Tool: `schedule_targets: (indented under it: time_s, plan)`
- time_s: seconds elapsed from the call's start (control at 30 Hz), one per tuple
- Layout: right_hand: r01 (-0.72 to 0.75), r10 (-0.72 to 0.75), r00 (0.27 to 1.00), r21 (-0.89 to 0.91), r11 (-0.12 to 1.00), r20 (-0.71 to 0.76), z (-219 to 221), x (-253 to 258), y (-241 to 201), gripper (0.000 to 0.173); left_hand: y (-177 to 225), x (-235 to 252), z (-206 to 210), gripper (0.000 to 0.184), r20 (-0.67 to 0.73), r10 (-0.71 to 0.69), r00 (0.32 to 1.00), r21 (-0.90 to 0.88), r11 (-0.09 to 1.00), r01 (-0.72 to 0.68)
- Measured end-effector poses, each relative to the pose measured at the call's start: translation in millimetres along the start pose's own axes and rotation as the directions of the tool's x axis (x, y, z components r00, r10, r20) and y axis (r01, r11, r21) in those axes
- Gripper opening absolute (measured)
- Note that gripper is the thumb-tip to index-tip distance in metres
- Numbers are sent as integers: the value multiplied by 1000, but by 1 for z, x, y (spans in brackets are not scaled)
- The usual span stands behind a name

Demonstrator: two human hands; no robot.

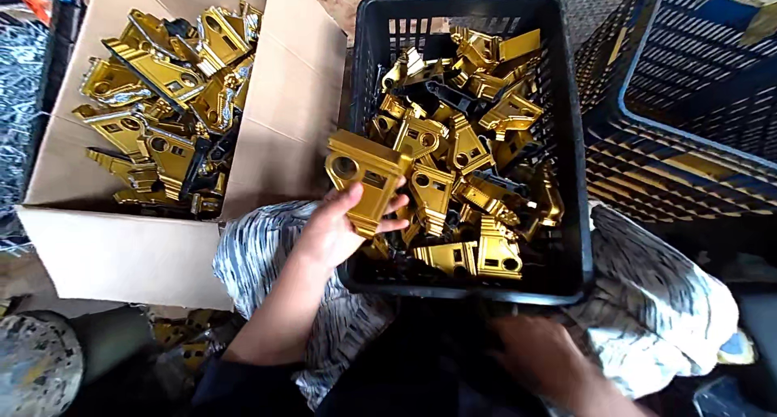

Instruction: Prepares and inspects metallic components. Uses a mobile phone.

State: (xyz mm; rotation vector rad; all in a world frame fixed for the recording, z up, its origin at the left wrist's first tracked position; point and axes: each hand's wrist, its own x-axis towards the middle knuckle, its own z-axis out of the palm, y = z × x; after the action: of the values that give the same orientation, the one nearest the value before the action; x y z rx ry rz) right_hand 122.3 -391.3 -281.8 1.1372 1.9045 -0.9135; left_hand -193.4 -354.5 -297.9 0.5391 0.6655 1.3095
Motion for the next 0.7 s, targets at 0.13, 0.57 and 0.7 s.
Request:
schedule_targets:
  time_s: [0.13, 0.57, 0.7]
  plan:
    - [52, -21, 906, 61, 997, -424, 70, 4, 1, 15, 25, -10, -6, 41, -136, 36, 990, 27, 999, -33]
    - [240, -504, 204, -456, 857, -839, 56, 54, -7, 13, 60, -37, -42, 33, -240, 100, 966, 177, 982, -58]
    - [159, -317, 768, -314, 936, -557, 61, 46, -24, 19, 53, -45, -45, 33, -187, 49, 981, 253, 967, 0]
